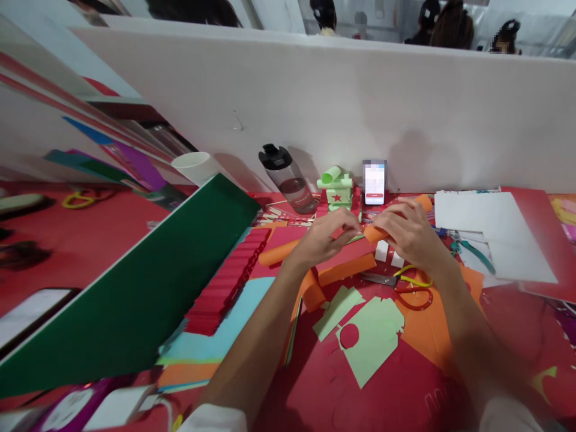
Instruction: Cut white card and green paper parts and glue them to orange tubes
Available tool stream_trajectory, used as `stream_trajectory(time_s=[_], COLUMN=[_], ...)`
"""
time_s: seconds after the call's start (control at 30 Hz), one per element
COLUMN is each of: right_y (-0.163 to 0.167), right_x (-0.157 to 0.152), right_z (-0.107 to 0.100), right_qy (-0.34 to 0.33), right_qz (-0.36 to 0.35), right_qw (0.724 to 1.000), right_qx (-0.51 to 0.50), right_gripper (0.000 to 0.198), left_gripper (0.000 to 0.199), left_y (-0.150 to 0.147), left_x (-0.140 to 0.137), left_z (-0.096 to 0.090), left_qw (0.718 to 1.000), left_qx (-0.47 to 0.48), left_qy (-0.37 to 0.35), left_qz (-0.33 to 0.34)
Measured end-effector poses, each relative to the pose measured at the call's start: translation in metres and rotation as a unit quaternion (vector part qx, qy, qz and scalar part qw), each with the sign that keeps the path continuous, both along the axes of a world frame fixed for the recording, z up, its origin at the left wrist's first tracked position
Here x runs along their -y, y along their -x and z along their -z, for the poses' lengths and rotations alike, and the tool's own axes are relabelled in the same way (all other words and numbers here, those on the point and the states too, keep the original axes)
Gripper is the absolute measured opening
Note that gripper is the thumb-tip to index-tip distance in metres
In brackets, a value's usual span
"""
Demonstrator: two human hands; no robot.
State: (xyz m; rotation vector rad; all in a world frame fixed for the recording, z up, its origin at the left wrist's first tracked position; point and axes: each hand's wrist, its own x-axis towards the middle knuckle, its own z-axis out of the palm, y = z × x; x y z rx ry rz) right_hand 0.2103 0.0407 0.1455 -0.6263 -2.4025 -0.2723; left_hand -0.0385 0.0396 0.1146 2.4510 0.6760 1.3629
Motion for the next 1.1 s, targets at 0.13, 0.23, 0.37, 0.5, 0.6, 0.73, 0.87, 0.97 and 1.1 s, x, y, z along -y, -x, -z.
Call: stream_trajectory(time_s=[0.13,0.23,0.37,0.5,0.6,0.73,0.87,0.97,1.1], right_y=[-0.002,-0.002,-0.001,-0.001,-0.001,-0.002,-0.007,-0.011,-0.014], right_x=[0.0,0.001,0.002,0.002,0.001,0.0,-0.002,-0.005,-0.011], right_z=[-0.001,-0.002,-0.002,-0.001,-0.001,0.0,0.002,0.004,0.01], right_qy=[-0.02,-0.035,-0.045,-0.054,-0.058,-0.058,-0.055,-0.064,-0.074], right_qz=[-0.001,-0.004,0.0,0.0,0.002,0.005,0.022,0.063,0.129], right_qw=[1.0,0.999,0.999,0.999,0.998,0.998,0.998,0.995,0.987], right_qx=[0.004,0.003,0.008,0.008,0.007,0.003,-0.013,-0.038,-0.063], right_gripper=[0.03,0.03,0.033,0.032,0.031,0.033,0.034,0.036,0.04], left_gripper=[0.005,0.01,0.014,0.016,0.023,0.027,0.021,0.021,0.022], left_y=[-0.001,-0.002,-0.002,-0.002,-0.003,0.002,0.016,0.023,0.019], left_x=[0.001,0.001,0.002,0.005,0.005,0.0,-0.01,-0.014,-0.012], left_z=[0.0,-0.003,-0.009,-0.015,-0.018,-0.011,0.001,0.006,0.007], left_qw=[0.998,0.994,0.98,0.979,0.973,0.956,0.939,0.924,0.941], left_qx=[0.012,0.04,0.084,0.068,0.066,0.07,-0.013,-0.068,-0.071], left_qy=[0.056,0.106,0.179,0.191,0.22,0.267,0.257,0.259,0.277], left_qz=[-0.009,-0.008,0.004,-0.004,-0.031,-0.099,-0.23,-0.274,-0.18])
